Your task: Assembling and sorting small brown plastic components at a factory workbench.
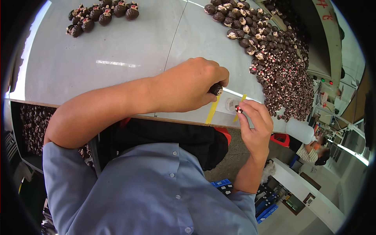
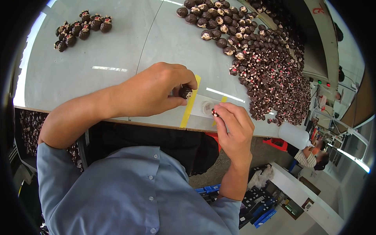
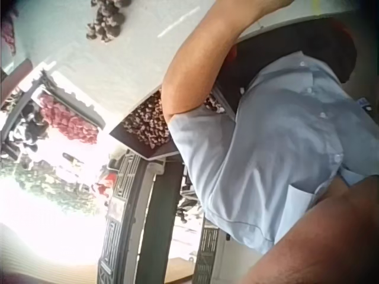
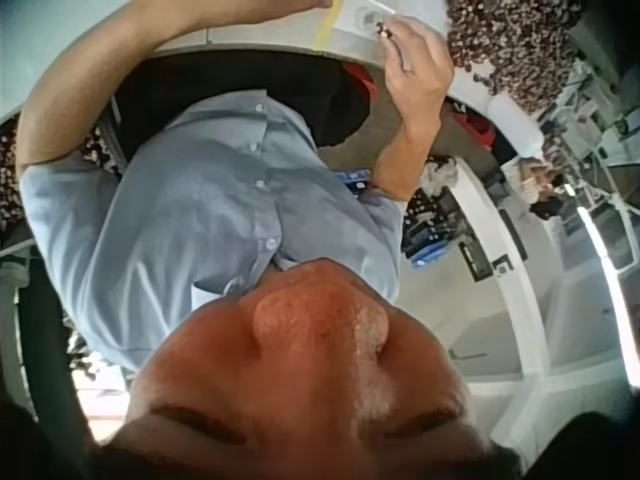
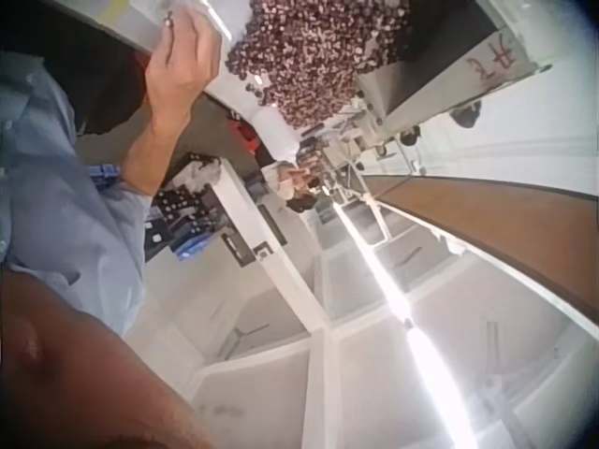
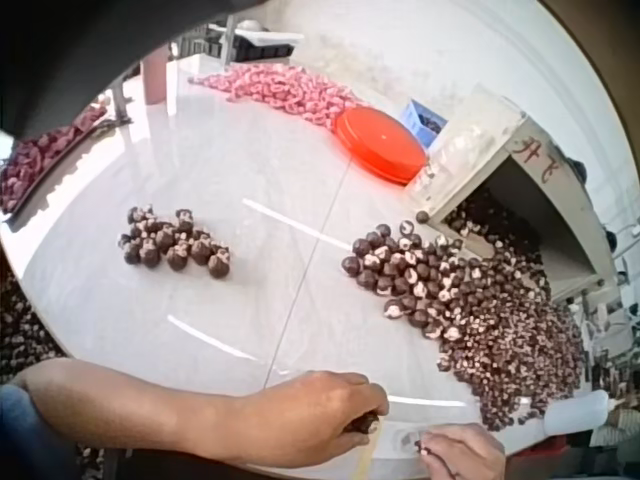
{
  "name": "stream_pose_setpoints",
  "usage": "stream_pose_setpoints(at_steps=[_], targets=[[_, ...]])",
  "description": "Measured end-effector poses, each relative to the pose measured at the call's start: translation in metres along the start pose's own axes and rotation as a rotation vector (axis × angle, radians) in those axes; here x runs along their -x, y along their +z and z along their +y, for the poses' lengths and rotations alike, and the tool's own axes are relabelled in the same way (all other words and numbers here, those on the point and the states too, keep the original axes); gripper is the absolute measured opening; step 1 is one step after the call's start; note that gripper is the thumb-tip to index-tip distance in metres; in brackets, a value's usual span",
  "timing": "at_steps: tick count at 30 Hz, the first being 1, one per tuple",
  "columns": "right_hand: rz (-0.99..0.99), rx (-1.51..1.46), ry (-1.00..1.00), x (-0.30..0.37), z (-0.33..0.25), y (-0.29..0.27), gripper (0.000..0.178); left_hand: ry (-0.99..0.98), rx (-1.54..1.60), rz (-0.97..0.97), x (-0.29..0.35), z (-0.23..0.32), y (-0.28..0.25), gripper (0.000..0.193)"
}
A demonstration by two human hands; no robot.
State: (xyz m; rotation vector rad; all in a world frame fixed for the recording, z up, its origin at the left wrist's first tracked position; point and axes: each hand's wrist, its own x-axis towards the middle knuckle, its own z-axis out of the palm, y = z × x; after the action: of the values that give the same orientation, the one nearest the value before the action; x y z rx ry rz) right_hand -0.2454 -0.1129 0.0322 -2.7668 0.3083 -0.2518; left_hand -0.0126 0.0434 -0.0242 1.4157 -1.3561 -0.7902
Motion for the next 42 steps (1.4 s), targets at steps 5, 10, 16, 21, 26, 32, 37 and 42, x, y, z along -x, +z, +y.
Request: stream_pose_setpoints(at_steps=[5, 10, 16, 21, 26, 32, 37, 42], targets=[[-0.012, 0.015, -0.005, -0.003, -0.004, 0.0, 0.032, 0.006, 0.006, -0.012, 0.001, -0.002, 0.001, 0.029], [-0.025, 0.038, -0.02, -0.005, -0.005, -0.001, 0.032, 0.021, 0.019, -0.008, 0.002, -0.002, 0.001, 0.028], [-0.002, 0.023, -0.01, -0.004, -0.006, -0.001, 0.032, -0.018, 0.0, -0.039, 0.0, 0.0, 0.0, 0.031], [0.033, -0.039, -0.008, -0.002, -0.007, -0.003, 0.033, -0.1, 0.103, -0.077, -0.002, 0.005, -0.003, 0.03], [0.13, -0.129, 0.015, -0.002, -0.015, -0.004, 0.035, -0.221, 0.198, -0.148, -0.004, 0.01, -0.003, 0.034], [0.249, -0.32, 0.003, -0.005, -0.026, 0.012, 0.034, -0.317, 0.34, -0.238, -0.006, 0.012, -0.002, 0.039], [0.287, -0.354, -0.013, -0.008, -0.028, 0.02, 0.033, -0.317, 0.443, -0.263, -0.007, 0.009, -0.001, 0.039], [0.286, -0.307, -0.031, -0.012, -0.027, 0.023, 0.033, -0.291, 0.471, -0.244, -0.005, 0.005, 0.0, 0.04]])
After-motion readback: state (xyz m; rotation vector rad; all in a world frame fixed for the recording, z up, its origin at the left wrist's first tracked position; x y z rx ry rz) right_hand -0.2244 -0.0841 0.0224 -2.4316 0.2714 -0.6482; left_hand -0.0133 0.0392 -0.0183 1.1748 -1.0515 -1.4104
